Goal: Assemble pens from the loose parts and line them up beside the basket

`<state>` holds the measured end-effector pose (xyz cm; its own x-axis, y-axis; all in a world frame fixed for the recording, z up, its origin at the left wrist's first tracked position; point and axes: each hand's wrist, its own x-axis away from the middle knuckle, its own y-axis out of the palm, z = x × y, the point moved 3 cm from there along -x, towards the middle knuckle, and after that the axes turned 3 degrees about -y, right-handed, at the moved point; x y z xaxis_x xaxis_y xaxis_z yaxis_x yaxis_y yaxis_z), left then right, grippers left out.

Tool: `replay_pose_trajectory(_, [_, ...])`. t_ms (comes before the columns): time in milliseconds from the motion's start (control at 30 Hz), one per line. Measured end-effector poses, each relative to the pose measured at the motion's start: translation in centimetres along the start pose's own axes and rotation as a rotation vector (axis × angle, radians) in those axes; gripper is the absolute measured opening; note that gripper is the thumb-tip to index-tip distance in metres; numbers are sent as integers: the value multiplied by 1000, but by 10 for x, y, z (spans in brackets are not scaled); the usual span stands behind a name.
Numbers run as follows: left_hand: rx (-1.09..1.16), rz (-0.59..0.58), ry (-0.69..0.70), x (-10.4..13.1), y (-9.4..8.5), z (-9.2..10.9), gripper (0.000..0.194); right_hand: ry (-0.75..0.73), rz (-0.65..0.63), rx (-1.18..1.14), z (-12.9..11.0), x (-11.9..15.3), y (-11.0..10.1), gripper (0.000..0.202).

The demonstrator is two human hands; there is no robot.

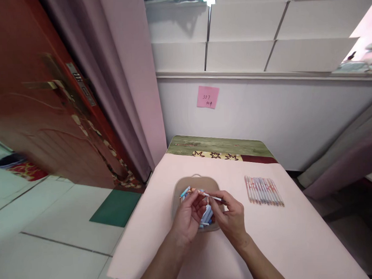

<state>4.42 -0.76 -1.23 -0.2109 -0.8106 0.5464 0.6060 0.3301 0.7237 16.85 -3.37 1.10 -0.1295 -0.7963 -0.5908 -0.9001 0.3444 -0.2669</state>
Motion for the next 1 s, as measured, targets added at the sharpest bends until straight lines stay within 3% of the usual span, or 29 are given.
replay_pose_trajectory(267, [6, 43, -9, 4, 3, -5, 8, -22, 9, 37, 7, 5, -8, 9])
replay_pose_trajectory(633, [94, 50, 65, 2, -7, 8, 16, -164, -91, 73, -1, -7, 8, 15])
replay_pose_trajectory(833, [165, 77, 95, 0, -11, 15, 20, -33, -104, 43, 2, 2, 14, 24])
replay_pose_trajectory(933, [193, 101, 108, -2, -17, 30, 22, 28, -71, 69, 8, 4, 4, 34])
replay_pose_trajectory(1000, [214, 116, 134, -3, -23, 46, 25, 56, -43, 119, 17, 2, -8, 28])
